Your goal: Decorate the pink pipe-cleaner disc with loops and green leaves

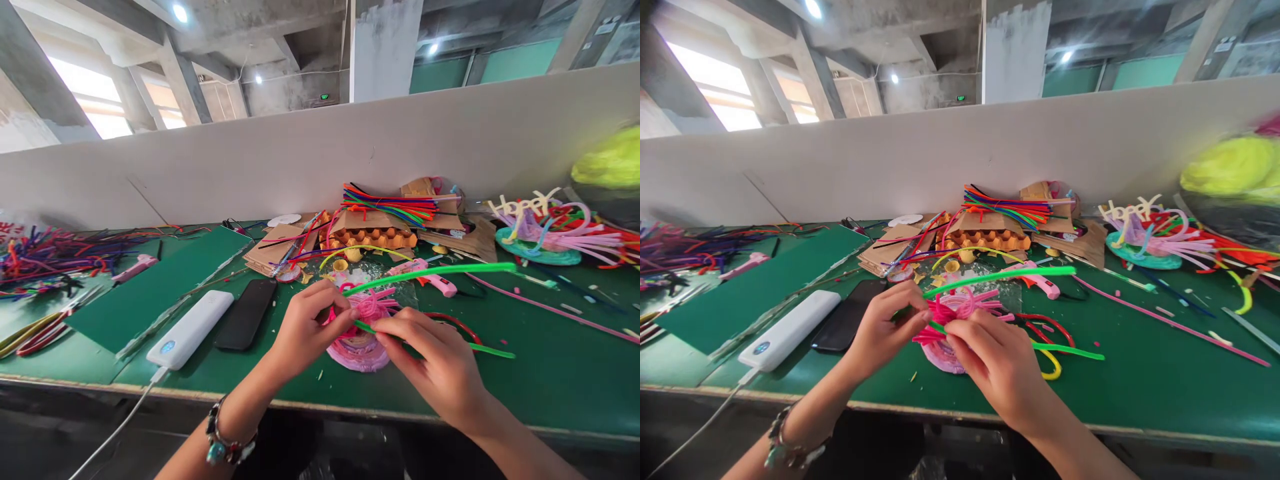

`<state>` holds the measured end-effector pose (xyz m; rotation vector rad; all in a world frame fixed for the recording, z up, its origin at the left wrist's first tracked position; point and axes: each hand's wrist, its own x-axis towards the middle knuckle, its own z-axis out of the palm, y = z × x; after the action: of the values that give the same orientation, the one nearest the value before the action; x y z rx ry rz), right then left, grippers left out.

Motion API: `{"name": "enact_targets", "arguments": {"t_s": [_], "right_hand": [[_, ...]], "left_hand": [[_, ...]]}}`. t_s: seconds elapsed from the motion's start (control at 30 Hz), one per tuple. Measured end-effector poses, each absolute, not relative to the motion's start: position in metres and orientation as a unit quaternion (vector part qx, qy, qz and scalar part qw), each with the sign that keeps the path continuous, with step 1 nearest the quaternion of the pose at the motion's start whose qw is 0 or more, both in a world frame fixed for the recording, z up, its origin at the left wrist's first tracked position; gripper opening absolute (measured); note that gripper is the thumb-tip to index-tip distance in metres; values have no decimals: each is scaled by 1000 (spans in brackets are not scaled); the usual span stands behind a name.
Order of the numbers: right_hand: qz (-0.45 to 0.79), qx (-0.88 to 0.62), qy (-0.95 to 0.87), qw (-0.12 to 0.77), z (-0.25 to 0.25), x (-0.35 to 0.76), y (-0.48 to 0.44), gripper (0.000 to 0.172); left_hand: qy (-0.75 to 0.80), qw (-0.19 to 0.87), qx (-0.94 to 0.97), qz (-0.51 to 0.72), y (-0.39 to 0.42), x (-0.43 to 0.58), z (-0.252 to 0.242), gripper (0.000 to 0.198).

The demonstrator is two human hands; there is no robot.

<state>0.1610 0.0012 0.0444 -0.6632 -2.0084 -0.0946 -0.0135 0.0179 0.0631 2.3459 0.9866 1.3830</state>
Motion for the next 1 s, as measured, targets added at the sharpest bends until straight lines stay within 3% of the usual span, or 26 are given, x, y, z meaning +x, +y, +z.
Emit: {"name": "enact_targets", "arguments": {"t_s": [0.33,1.0], "right_hand": [[-46,-286,-781,553,55,160,0,13],[-54,-314,-772,550,52,152,0,14]], "left_hand": [[320,118,801,492,14,-7,63,15],[337,-111,804,477,11,1,54,18]]}}
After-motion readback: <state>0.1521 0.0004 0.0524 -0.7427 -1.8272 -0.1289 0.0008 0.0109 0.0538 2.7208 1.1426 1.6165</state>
